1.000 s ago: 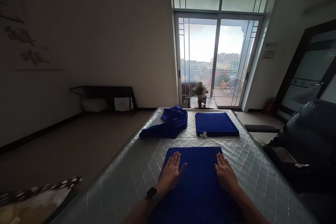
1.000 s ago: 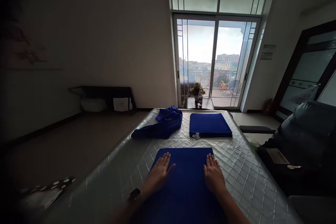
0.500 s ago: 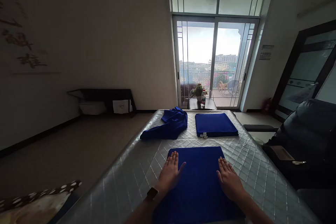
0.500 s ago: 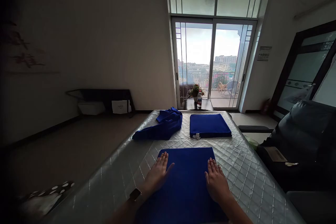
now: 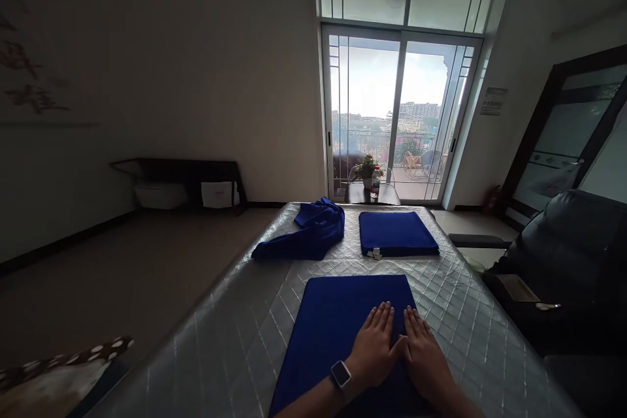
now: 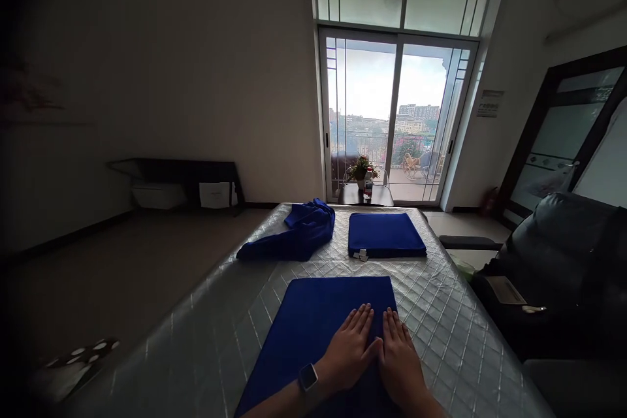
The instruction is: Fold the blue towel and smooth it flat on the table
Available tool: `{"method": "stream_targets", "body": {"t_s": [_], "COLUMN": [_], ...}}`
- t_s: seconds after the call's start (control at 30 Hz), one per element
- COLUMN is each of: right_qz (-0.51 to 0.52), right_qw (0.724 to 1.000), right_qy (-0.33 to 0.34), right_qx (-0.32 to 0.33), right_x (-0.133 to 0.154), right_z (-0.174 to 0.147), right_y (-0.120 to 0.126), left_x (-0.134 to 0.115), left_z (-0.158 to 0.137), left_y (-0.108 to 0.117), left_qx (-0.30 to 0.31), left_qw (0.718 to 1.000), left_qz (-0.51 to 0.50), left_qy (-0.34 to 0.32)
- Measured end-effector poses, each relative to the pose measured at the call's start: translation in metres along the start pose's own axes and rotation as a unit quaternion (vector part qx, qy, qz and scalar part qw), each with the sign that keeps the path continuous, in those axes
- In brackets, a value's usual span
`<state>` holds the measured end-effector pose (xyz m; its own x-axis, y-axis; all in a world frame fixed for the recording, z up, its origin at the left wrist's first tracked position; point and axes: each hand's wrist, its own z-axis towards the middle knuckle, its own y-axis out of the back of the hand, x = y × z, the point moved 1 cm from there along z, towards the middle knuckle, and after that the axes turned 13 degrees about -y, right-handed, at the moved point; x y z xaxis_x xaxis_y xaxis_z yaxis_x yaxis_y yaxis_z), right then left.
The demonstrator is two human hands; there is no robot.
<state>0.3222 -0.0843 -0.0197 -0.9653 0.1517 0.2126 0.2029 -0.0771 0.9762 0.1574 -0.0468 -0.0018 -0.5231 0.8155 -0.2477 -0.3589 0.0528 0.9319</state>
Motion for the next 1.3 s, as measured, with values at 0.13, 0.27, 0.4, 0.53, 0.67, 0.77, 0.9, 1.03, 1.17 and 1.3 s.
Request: {"method": "stream_targets", "body": {"t_s": [0.13,0.27,0.4,0.53,0.67,0.77,0.9,1.03,1.17,1.3], "right_qz": [0.004,0.021,0.023,0.02,0.014,0.011,0.007,-0.006,-0.02,0.003], "right_qw": [1.0,0.999,0.999,0.999,1.0,1.0,1.0,1.0,0.999,1.0], "right_qy": [-0.022,-0.023,-0.022,-0.023,-0.008,-0.005,-0.008,0.011,0.04,0.005], "right_qx": [0.016,0.011,0.011,0.014,0.02,0.019,0.006,-0.004,0.001,-0.01], "right_x": [0.006,0.006,0.007,0.007,-0.001,-0.012,-0.023,-0.028,-0.032,-0.033], "right_z": [-0.003,-0.003,-0.002,-0.005,-0.021,-0.036,-0.046,-0.043,-0.04,-0.039], "right_y": [0.009,0.008,0.008,0.011,0.003,-0.011,-0.026,-0.035,-0.042,-0.047], "left_x": [0.048,0.089,0.099,0.095,0.096,0.086,0.034,-0.024,-0.038,-0.009], "left_z": [-0.053,-0.117,-0.155,-0.158,-0.152,-0.135,-0.084,-0.033,-0.023,-0.057], "left_y": [0.021,0.039,0.05,0.055,0.056,0.054,0.04,0.013,-0.005,0.001], "left_qx": [0.007,-0.007,-0.013,-0.02,-0.003,-0.005,-0.004,-0.003,0.017,0.035], "left_qw": [0.996,0.982,0.976,0.977,0.975,0.978,0.995,0.998,0.993,0.997], "left_qz": [0.051,0.094,0.093,0.084,0.079,0.08,0.041,-0.026,-0.059,-0.024], "left_qy": [0.067,0.161,0.195,0.196,0.208,0.195,0.088,-0.062,-0.103,-0.058]}}
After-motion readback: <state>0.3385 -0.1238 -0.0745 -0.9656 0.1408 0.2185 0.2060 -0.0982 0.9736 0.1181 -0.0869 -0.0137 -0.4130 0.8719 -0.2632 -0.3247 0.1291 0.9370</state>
